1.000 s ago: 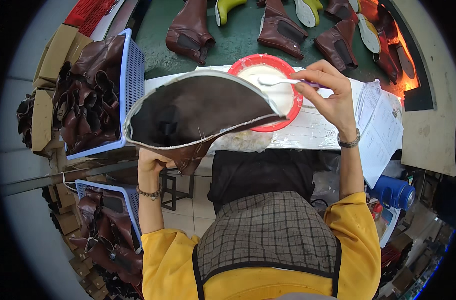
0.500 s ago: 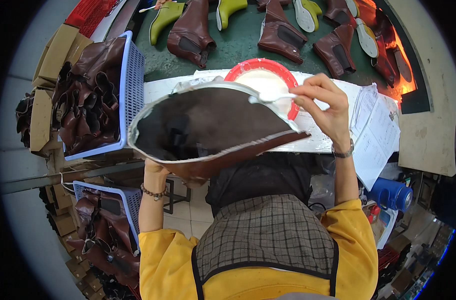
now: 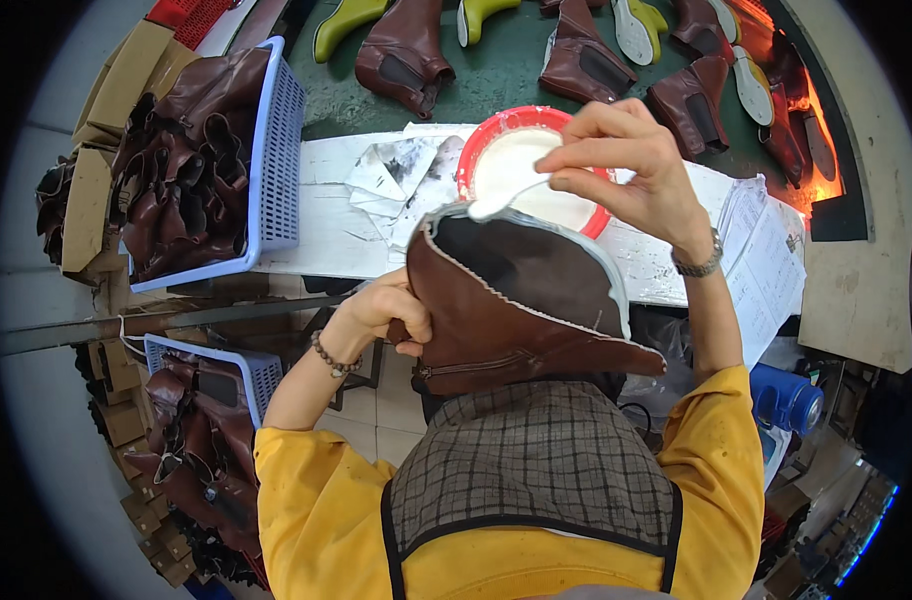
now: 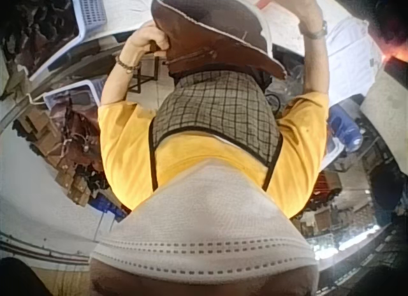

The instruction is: Applying glue to the edges of brown leather shoe uppers using a toothbrush.

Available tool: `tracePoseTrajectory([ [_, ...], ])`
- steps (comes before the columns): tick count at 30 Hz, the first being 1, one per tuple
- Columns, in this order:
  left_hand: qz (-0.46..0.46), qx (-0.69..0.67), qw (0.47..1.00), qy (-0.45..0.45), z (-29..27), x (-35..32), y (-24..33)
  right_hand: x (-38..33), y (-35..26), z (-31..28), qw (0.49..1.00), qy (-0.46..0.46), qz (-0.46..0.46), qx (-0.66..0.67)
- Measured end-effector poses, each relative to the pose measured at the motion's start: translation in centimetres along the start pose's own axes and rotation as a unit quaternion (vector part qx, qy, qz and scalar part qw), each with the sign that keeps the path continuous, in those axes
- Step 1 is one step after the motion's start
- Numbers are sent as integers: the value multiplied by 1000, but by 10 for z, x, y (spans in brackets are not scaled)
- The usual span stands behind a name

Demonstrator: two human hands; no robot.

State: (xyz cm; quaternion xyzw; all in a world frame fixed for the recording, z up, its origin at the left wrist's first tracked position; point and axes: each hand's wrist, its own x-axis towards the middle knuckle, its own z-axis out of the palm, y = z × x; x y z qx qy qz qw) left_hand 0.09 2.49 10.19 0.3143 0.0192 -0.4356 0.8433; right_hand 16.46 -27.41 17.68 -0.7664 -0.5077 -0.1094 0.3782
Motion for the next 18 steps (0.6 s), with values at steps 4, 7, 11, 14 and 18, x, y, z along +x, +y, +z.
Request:
tracePoseTrajectory([
  [4, 29, 45, 998, 28, -17, 2, -11, 7, 2, 11, 999, 25, -12, 40],
  [7, 144, 10, 976, 162, -22, -19, -20, -16, 9, 7, 997, 46, -6, 57],
  [11, 365, 12, 925, 110, -36, -23, -25, -64, 15, 13, 976, 115, 157, 102],
  [14, 409, 16, 901, 146, -46, -35, -26, -84, 17, 19, 963, 134, 188, 141],
  [18, 360, -25, 932, -25, -44, -34, -11, -98, 25, 24, 936, 165, 229, 212],
])
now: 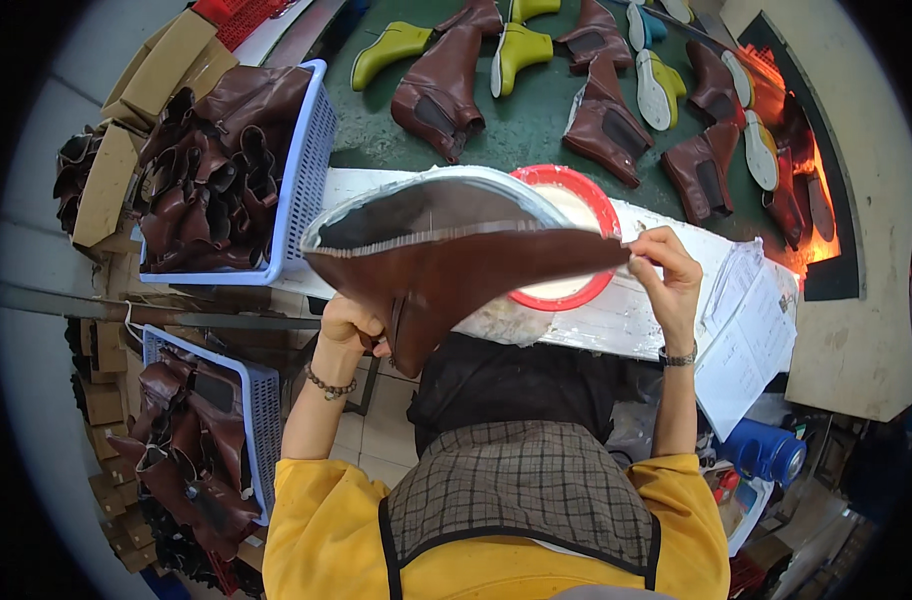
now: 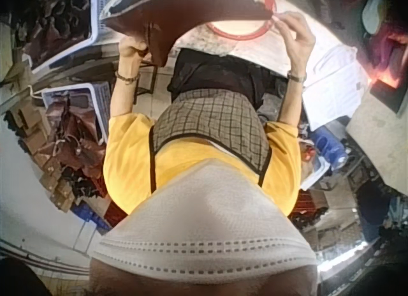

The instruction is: Applying glue to the edges of brown leather shoe uppers using a toothbrush.

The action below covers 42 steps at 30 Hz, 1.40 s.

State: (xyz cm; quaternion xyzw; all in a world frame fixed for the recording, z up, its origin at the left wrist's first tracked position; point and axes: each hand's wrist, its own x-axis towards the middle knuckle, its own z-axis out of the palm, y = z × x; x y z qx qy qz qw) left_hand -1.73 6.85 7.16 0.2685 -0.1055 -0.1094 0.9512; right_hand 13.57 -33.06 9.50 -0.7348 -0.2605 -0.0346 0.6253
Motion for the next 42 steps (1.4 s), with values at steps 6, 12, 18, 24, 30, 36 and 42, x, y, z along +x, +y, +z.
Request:
tracePoseTrajectory([
  [6, 29, 131, 969, 206, 57, 59, 26, -1, 77, -30, 969, 118, 184, 118],
  [12, 167, 551, 787, 223, 36, 181, 90, -7, 116, -20, 962, 203, 180, 44],
  [18, 157, 863, 385, 287, -62, 323, 220, -13, 122, -11, 956, 213, 198, 19],
  [24, -36, 935, 224, 273, -140, 406, 281, -16, 112, -15, 945, 216, 244, 9],
  [30, -53, 950, 179, 250, -225, 436, 287, -4, 92, -12, 920, 211, 329, -23],
  [36, -91, 938, 137, 305, -237, 439, 263, -8, 109, -15, 935, 173, 308, -10],
  [42, -41, 929, 225, 290, -110, 431, 259, -9, 123, -19, 949, 169, 260, -50],
])
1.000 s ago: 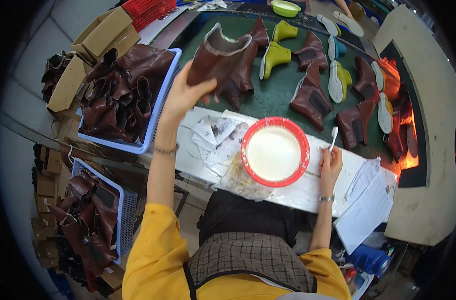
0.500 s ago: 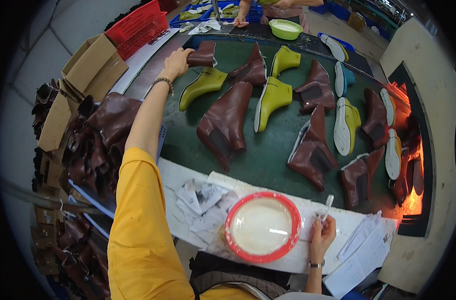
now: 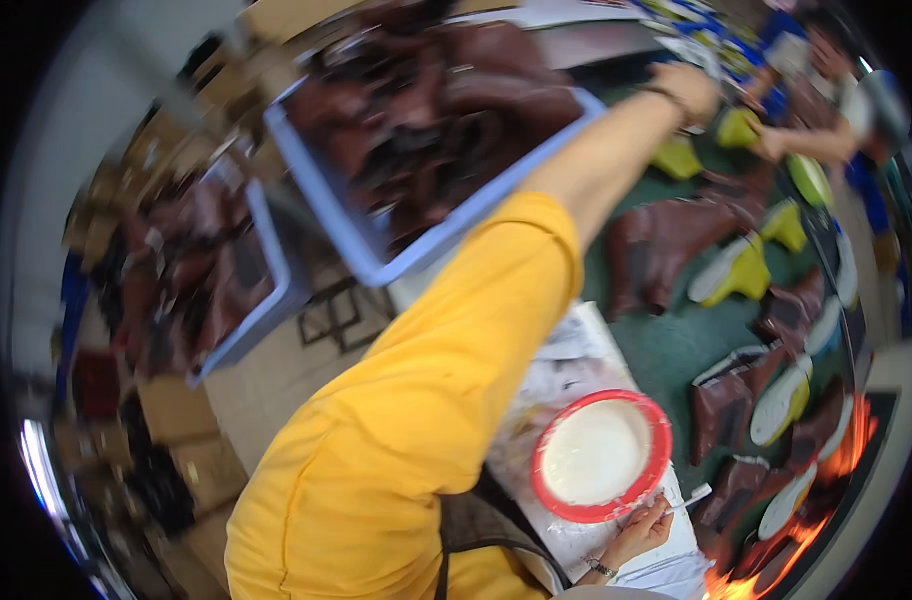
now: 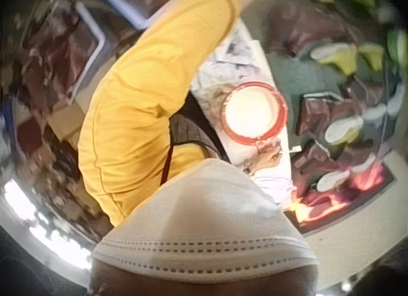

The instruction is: Applying glue to the edges of brown leather shoe uppers using a toothbrush.

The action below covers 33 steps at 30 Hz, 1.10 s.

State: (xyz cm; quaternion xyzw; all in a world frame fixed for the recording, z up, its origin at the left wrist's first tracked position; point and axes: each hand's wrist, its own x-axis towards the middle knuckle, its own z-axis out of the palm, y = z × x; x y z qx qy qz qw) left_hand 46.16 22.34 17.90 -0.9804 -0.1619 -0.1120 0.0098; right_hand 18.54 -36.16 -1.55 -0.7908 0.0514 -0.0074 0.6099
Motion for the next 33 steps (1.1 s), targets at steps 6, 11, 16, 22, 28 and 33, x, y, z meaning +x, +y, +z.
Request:
tracePoseTrajectory([
  [6, 168, -207, 872, 410, -116, -194, 33, 1, -9, 7, 998, 14, 20, 51],
  [11, 71, -27, 858, 507, -181, -415, -85, -3, 0, -7, 997, 17, -57, 42],
  [16, -459, 332, 763, 312, -246, -660, -257, -14, -20, 8, 998, 2, -42, 53],
  [22, -596, 189, 757, 191, -238, -771, -350, -12, -17, 9, 999, 35, -36, 16],
  [28, -381, 202, 757, 491, -310, -699, -272, -16, -24, 8, 998, 20, -45, 39],
  [33, -571, 85, 790, 209, -261, -768, -347, -11, -18, 10, 997, 3, -36, 62],
])
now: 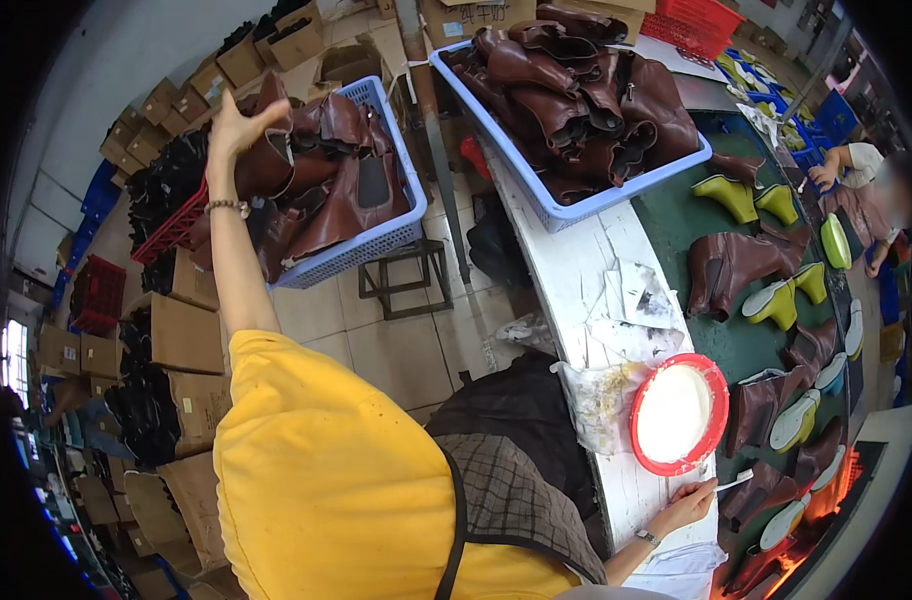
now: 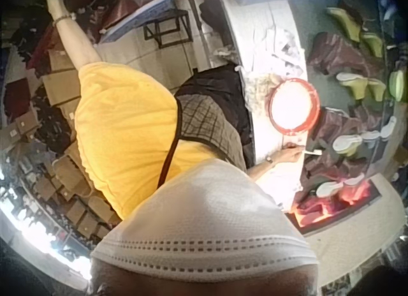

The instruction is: Applying glue to the edges of brown leather shoe uppers using a toothbrush.

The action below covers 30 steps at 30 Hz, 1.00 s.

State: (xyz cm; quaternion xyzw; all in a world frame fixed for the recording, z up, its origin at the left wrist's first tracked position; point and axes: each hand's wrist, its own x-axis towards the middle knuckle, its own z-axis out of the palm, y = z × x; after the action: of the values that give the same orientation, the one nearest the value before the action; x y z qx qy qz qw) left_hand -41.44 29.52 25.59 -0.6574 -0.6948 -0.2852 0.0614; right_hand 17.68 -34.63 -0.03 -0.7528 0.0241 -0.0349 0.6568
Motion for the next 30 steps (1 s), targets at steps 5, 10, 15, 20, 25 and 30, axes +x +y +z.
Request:
tracePoseTrajectory([
  [5, -125, -120, 965, -196, 35, 33, -38, 3, 3, -7, 1000, -7, 5, 4],
  [10, -15, 5, 989, -144, 38, 45, -55, 5, 0, -8, 1000, -1, 15, 26],
  [15, 14, -177, 981, -76, 25, 41, -9, 11, -19, -27, 994, 29, 32, 99],
  [20, 71, 116, 971, -194, 44, 31, -38, 21, -17, -29, 996, 6, 30, 87],
  [25, 75, 37, 996, 24, -1, 8, -1, 21, -25, -39, 999, 18, -11, 43],
  [30, 205, -117, 961, 143, -78, -61, 133, 22, -55, -29, 997, 15, -72, 25],
])
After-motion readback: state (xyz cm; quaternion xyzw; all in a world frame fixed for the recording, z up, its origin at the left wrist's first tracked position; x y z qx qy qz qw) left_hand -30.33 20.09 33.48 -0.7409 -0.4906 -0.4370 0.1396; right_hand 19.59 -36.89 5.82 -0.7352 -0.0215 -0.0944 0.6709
